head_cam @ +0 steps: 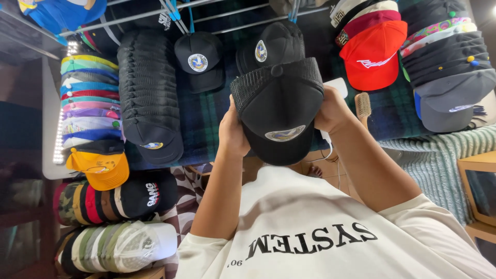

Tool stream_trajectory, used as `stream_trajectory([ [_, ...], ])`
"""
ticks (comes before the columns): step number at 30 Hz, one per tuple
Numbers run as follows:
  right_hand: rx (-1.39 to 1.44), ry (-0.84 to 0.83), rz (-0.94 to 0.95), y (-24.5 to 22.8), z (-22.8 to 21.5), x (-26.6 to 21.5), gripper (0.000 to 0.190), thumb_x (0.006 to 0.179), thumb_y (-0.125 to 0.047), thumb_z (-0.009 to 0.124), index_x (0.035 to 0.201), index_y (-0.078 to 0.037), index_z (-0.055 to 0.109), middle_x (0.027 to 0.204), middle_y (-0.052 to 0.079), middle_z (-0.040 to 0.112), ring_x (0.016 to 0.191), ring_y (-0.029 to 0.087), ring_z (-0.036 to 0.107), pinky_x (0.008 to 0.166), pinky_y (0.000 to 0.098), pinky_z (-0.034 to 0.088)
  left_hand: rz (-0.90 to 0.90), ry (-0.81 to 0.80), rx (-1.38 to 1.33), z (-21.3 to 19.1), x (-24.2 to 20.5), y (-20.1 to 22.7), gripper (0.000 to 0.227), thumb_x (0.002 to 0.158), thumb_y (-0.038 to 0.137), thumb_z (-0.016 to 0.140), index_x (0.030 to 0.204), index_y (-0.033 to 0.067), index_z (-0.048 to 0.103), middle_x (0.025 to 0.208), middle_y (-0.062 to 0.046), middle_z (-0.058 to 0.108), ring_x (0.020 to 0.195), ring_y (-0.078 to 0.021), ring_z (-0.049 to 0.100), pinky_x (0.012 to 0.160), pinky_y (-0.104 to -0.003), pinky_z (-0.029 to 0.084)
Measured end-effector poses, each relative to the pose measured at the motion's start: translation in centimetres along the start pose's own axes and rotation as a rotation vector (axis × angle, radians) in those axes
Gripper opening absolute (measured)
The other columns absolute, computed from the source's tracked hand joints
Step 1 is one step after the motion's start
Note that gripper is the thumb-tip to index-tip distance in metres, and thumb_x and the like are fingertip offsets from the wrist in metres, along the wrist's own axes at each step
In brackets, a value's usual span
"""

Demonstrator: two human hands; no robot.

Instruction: Cleaning and restoring various baseball caps using a hand brush and a hair dryer.

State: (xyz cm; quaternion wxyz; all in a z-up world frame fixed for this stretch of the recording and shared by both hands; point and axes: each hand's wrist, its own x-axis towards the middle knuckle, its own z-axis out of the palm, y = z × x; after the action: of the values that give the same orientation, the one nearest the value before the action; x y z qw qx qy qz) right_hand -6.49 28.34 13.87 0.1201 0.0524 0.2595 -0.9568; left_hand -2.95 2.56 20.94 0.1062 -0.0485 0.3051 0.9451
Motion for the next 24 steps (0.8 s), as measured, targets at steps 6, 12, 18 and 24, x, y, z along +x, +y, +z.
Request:
stream_trajectory([
  [6, 0.08, 0.002, 0.135, 1.3, -4.5, 1.0, 0.029, 0.104, -0.019, 0.047, 0.101, -0.003, 0.07, 0.087, 0.017, 0.072, 0.083, 0.032, 0.074, 0.083, 0.0415, 0.056, -0.172, 0.286, -0.004, -2.0, -0.6, -5.6, 0.049, 0.103, 0.048, 0.061, 0.112, 0.0022, 0.076, 0.107, -0.025, 0.075, 0.099, -0.0322, 0.075, 0.087, -0.042, 0.061],
  [12, 0.01, 0.009, 0.229, -4.5, 0.5, -1.6, 0.023, 0.105, -0.022, 0.05, 0.111, -0.008, 0.067, 0.091, 0.01, 0.07, 0.076, 0.027, 0.074, 0.07, 0.0396, 0.059, -0.119, 0.617, 0.019, 4.3, 0.2, -2.6, 0.072, 0.094, 0.048, 0.069, 0.139, -0.0065, 0.056, 0.132, -0.029, 0.065, 0.12, -0.0372, 0.066, 0.105, -0.051, 0.052],
  [18, 0.009, 0.022, 0.266, -4.9, 3.5, -3.1, 0.02, 0.103, -0.017, 0.047, 0.108, -0.006, 0.063, 0.082, 0.011, 0.065, 0.068, 0.027, 0.07, 0.064, 0.0357, 0.057, -0.059, 0.437, -0.028, 0.0, 1.0, -7.3, 0.068, 0.1, 0.064, 0.051, 0.132, 0.0058, 0.067, 0.125, -0.02, 0.071, 0.115, -0.0338, 0.07, 0.1, -0.048, 0.057],
  [24, -0.014, 0.097, 0.319, -5.0, 4.7, -2.2, 0.013, 0.098, -0.015, 0.052, 0.103, -0.009, 0.063, 0.076, 0.005, 0.061, 0.061, 0.021, 0.065, 0.062, 0.0326, 0.055, -0.02, 0.261, -0.08, -1.3, -1.7, -9.5, 0.044, 0.106, 0.045, 0.054, 0.133, 0.012, 0.066, 0.126, -0.014, 0.071, 0.114, -0.0328, 0.071, 0.097, -0.052, 0.059],
])
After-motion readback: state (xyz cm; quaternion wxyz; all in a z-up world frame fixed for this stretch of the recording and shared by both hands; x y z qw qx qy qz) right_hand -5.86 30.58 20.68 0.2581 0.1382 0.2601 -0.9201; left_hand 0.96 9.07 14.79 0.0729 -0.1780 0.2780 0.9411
